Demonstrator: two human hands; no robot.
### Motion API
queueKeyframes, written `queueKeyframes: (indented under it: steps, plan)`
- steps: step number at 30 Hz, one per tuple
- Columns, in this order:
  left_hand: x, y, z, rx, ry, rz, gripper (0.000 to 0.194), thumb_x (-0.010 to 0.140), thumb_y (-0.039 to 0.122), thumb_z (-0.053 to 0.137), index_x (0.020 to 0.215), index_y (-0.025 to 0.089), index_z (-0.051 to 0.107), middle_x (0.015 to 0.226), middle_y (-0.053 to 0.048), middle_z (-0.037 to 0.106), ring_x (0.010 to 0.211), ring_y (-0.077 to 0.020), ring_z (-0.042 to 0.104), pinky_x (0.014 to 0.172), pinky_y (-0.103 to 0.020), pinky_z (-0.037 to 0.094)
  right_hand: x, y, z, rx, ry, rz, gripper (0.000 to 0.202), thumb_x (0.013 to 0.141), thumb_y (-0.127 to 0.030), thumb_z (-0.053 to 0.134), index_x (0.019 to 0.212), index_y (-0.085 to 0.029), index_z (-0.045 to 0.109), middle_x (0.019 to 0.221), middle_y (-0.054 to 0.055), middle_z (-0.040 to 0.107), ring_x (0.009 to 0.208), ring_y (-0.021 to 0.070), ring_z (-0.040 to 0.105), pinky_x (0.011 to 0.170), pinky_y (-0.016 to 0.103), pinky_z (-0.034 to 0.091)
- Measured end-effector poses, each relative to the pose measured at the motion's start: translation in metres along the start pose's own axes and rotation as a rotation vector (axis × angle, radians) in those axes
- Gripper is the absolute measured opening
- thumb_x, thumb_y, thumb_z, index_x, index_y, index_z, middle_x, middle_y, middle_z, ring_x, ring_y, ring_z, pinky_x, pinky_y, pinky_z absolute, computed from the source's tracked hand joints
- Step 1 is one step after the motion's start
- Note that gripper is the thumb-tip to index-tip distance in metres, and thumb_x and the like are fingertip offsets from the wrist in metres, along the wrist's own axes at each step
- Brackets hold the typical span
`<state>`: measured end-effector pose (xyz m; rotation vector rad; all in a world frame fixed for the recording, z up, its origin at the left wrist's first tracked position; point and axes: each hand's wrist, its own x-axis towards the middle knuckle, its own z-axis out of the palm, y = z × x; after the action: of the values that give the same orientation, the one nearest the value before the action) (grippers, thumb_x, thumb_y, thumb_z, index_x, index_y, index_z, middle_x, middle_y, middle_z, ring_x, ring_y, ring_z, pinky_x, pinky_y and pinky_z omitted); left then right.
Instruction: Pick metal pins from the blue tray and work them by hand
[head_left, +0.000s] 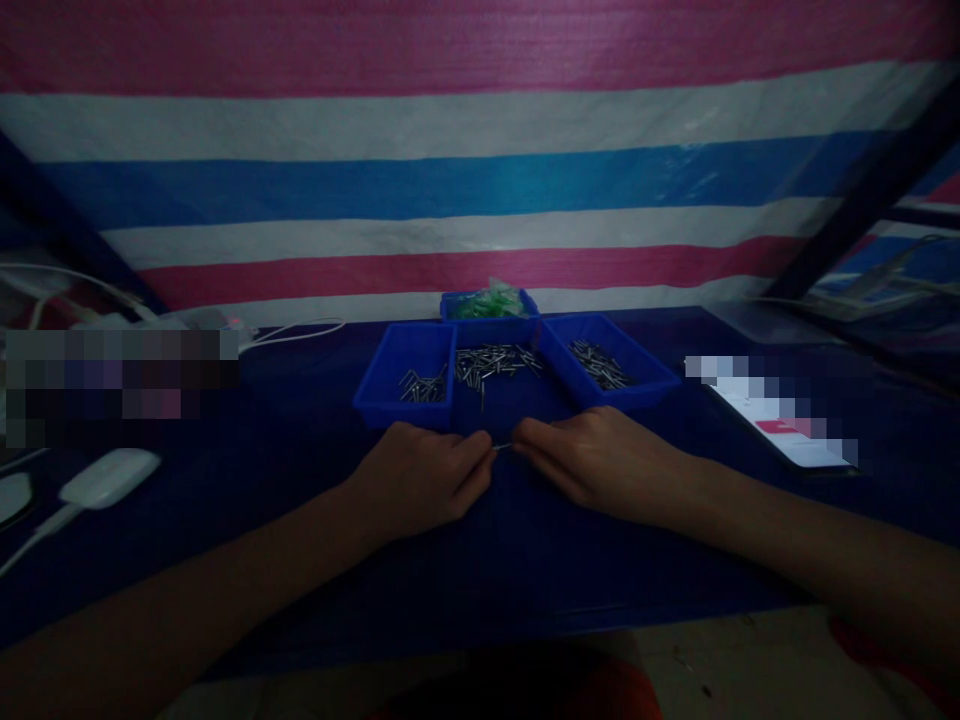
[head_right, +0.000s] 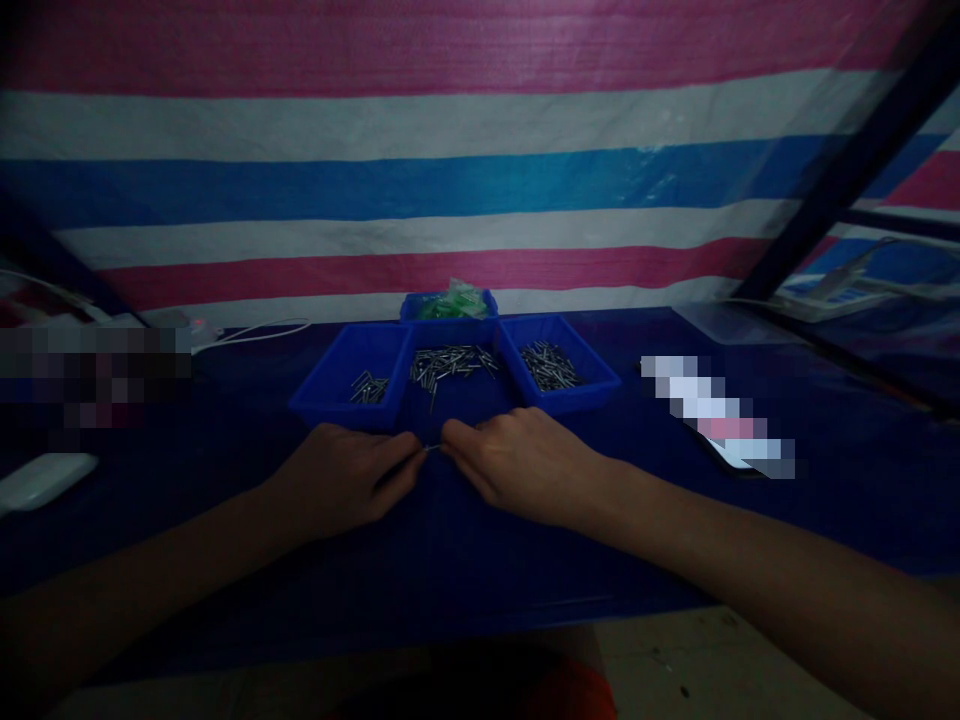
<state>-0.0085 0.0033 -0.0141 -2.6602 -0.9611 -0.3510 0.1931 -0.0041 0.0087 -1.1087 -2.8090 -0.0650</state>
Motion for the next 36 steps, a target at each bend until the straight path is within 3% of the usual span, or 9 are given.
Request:
queueKeyframes:
  steps: [10, 18, 24, 36]
  plan:
    - [0.0001, 0.0005, -0.0011, -0.022, 0.035, 0.015, 0.024, 0.087, 0.028, 0.035, 0.071, 0.018, 0.051, 0.051, 0.003, 0.056, 0.042, -0.0118, 0.052, 0.039, -0.021, 0.026, 0.0007, 0.0001, -0.0008, 0.019, -0.008, 0.004, 0.022, 0.091, -0.028, 0.03, 0.082, -0.018, 0.047, 0.056, -0.002, 0.053, 0.046, 0.0097, 0.047, 0.046, 0.023, 0.024]
    - [0.0006, 0.001, 0.0001, 0.005, 0.086, 0.071, 0.024, 0.084, 0.026, 0.039, 0.064, 0.018, 0.05, 0.056, 0.001, 0.054, 0.054, -0.0138, 0.05, 0.05, -0.025, 0.034, 0.0019, -0.0001, 0.002, 0.019, 0.048, -0.048, 0.02, 0.088, -0.023, 0.036, 0.079, -0.016, 0.052, 0.07, 0.003, 0.054, 0.065, 0.0139, 0.05, 0.061, 0.025, 0.034]
    - [-0.0012, 0.0013, 0.0019, 0.011, 0.133, 0.107, 0.024, 0.083, 0.025, 0.041, 0.062, 0.018, 0.05, 0.054, 0.002, 0.052, 0.05, -0.0129, 0.049, 0.048, -0.026, 0.032, 0.0003, -0.0015, -0.0007, 0.047, -0.003, -0.021, 0.02, 0.089, -0.024, 0.034, 0.081, -0.017, 0.052, 0.07, 0.002, 0.055, 0.059, 0.011, 0.05, 0.054, 0.023, 0.031]
    - [-0.0019, 0.0012, -0.0014, -0.028, 0.105, 0.084, 0.025, 0.085, 0.026, 0.037, 0.065, 0.018, 0.049, 0.048, 0.004, 0.054, 0.041, -0.012, 0.051, 0.039, -0.023, 0.026, -0.0013, -0.0011, -0.0027, 0.055, -0.001, -0.007, 0.021, 0.09, -0.027, 0.033, 0.081, -0.018, 0.049, 0.058, -0.001, 0.055, 0.049, 0.0094, 0.048, 0.047, 0.023, 0.025]
